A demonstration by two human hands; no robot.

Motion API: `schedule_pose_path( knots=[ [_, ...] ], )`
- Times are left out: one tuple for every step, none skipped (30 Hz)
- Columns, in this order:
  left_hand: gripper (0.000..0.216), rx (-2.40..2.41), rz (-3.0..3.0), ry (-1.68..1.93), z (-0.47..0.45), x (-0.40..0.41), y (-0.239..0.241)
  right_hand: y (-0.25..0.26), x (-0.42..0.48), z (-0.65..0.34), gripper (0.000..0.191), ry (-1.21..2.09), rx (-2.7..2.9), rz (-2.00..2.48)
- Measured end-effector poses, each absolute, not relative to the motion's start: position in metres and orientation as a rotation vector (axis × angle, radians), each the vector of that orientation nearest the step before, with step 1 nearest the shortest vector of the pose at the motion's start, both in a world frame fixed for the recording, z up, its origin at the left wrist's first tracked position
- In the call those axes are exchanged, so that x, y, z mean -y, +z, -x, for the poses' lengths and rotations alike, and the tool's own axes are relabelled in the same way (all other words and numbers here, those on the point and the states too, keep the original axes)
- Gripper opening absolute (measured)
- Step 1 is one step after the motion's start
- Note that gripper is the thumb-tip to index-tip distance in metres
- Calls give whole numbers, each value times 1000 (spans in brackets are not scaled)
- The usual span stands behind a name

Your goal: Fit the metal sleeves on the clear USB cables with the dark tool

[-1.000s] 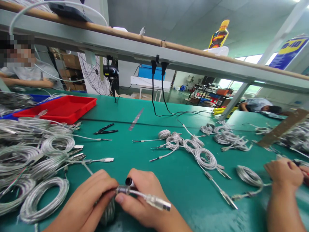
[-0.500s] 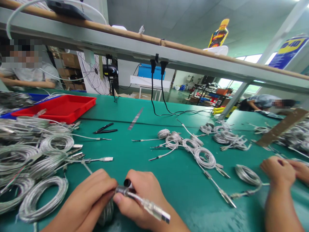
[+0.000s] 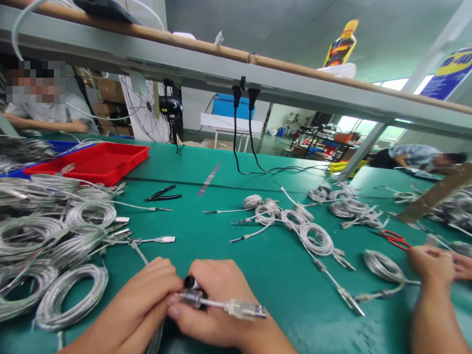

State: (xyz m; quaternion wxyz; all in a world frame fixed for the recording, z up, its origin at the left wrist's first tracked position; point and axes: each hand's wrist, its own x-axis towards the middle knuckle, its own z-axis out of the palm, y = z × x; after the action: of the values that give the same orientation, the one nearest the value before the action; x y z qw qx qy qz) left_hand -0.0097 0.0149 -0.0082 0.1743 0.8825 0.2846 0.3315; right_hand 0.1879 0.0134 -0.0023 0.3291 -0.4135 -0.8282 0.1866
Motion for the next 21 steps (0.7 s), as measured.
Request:
schedule_pose_path(
  knots=[
    [27,-814,-2504,918,9,-15,-8,-3,-14,-188,43,503,2178,1077],
    [27,-815,-2511,900,9,-14,-7,-4,-14,-189,42,520,2187,1074],
    [28,-820,-2516,882,8,-14,-6,-4,-14,-190,42,536,2194,1076],
    [28,-825,-2520,867,8,-14,-5,-4,-15,-190,43,548,2198,1080],
    [28,-823,-2524,865,7,-14,-4,-4,-15,-191,43,559,2201,1085],
    [28,-821,-2526,860,7,-14,-3,-4,-15,-191,44,568,2203,1089],
    [28,-822,-2525,861,8,-14,-2,-3,-15,-192,44,580,2205,1091],
    [29,-825,-2524,865,8,-14,-2,-2,-15,-192,44,596,2209,1093],
    [29,-829,-2522,865,9,-14,-3,-2,-16,-192,45,616,2216,1092],
    [29,-824,-2522,869,10,-14,-3,-2,-16,-192,45,636,2222,1086],
    [30,-821,-2522,872,10,-14,-5,-1,-16,-193,46,655,2225,1079],
    [30,-825,-2519,874,10,-14,-6,-1,-16,-193,46,668,2226,1070],
    [31,-822,-2517,877,10,-14,-7,-1,-16,-192,46,674,2225,1060],
    [31,-821,-2516,881,10,-14,-8,-2,-15,-192,47,672,2222,1049],
    [32,-824,-2511,886,9,-14,-9,-2,-15,-192,47,666,2218,1038],
    [32,-829,-2505,890,8,-14,-9,-2,-15,-192,47,656,2214,1031],
    [32,-832,-2499,889,7,-14,-9,-3,-15,-192,48,644,2211,1022],
    [33,-832,-2492,894,6,-14,-8,-3,-15,-192,50,632,2208,1009],
    [33,-831,-2485,892,6,-14,-7,-3,-15,-192,51,622,2204,995],
    [34,-843,-2472,887,5,-13,-6,-4,-14,-192,53,614,2202,981],
    [34,-841,-2464,886,6,-13,-6,-4,-14,-192,55,602,2200,972]
  ],
)
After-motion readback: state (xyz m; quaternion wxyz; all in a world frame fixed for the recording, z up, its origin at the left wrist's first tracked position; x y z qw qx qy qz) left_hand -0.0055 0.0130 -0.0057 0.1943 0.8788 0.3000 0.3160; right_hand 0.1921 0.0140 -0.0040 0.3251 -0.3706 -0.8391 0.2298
